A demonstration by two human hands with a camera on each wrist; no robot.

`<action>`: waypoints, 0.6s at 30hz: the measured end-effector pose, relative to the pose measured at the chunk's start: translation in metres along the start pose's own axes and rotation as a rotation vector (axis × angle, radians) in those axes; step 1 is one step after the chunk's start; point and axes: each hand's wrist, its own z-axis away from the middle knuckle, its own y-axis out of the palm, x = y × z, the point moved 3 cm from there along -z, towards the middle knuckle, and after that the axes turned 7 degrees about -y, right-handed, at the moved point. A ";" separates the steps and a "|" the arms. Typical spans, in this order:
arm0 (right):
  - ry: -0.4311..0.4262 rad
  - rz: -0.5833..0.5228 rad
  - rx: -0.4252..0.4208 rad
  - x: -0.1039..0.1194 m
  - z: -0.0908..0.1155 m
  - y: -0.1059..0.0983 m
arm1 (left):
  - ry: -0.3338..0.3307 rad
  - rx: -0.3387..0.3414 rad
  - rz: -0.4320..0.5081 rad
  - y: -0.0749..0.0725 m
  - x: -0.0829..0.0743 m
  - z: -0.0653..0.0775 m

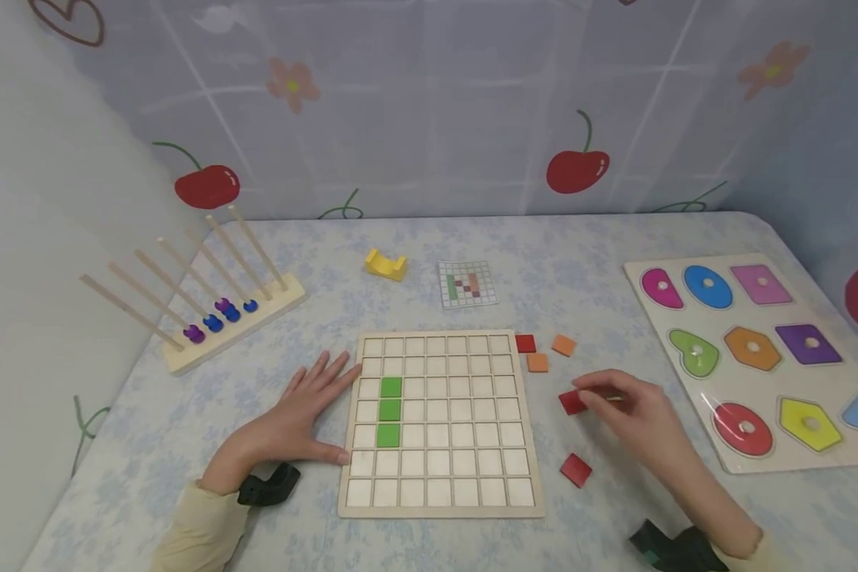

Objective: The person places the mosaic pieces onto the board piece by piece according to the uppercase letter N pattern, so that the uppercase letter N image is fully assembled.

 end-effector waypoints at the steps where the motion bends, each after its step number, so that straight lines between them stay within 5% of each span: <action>1: 0.046 0.021 -0.018 -0.008 0.004 -0.007 | -0.003 0.001 0.000 0.000 0.000 0.000; 8: 0.219 0.115 -0.021 -0.045 0.020 -0.028 | -0.021 0.015 0.001 0.000 0.000 -0.002; 18: 0.106 0.260 -0.063 -0.050 0.015 -0.018 | -0.013 0.002 -0.007 0.001 0.000 -0.001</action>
